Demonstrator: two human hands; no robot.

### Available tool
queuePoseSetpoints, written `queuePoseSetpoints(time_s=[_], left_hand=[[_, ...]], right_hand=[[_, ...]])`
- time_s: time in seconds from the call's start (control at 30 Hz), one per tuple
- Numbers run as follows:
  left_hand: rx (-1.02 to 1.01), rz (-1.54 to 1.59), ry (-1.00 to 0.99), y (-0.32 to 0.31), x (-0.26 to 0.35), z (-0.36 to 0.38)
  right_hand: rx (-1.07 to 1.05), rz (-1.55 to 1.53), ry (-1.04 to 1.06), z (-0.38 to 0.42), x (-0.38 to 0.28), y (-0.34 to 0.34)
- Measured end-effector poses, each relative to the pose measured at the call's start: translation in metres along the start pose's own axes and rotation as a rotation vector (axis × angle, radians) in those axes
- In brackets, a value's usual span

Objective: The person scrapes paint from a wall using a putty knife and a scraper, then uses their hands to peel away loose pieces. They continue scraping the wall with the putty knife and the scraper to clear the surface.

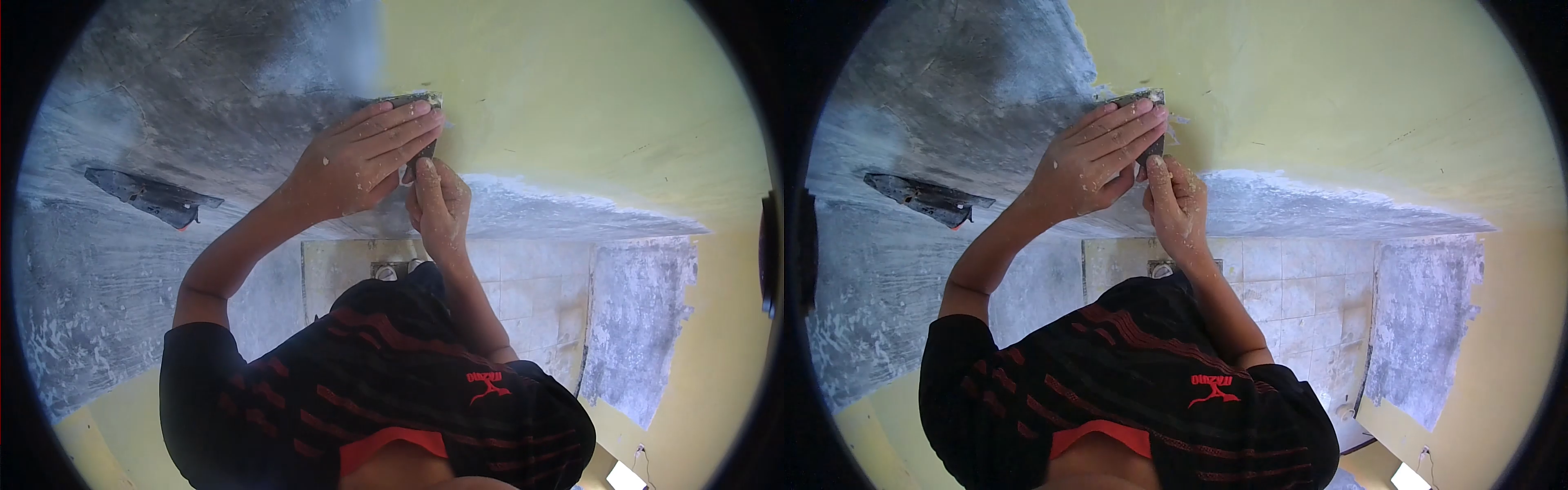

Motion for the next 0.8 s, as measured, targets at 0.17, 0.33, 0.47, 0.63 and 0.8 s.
queuePoseSetpoints(time_s=[0.17, 0.33, 0.47, 0.63, 0.8], left_hand=[[-0.040, 0.052, 0.018, -0.009, -0.002, 0.006], [-0.020, 0.010, -0.012, 0.003, -0.006, 0.002], [-0.045, 0.043, -0.003, 0.003, -0.004, 0.003], [-0.023, 0.017, -0.004, 0.007, -0.005, 0.003], [-0.008, -0.037, -0.018, 0.012, -0.005, 0.003]], right_hand=[[0.011, -0.024, -0.015, 0.008, 0.019, 0.000], [0.012, 0.044, 0.005, 0.001, 0.008, -0.007], [0.015, -0.003, 0.041, 0.003, 0.018, -0.011], [0.005, -0.007, -0.052, 0.002, 0.013, -0.011], [0.007, -0.016, 0.041, -0.001, 0.006, -0.016]])
Point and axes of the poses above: each hand's wrist, its own z-axis away from the middle knuckle, its own y-axis out of the back of the hand, x = y × z, the point moved 6 cm from there along -z, towards the middle knuckle, and after that the axes turned 12 degrees about z, right-handed, at the moved point
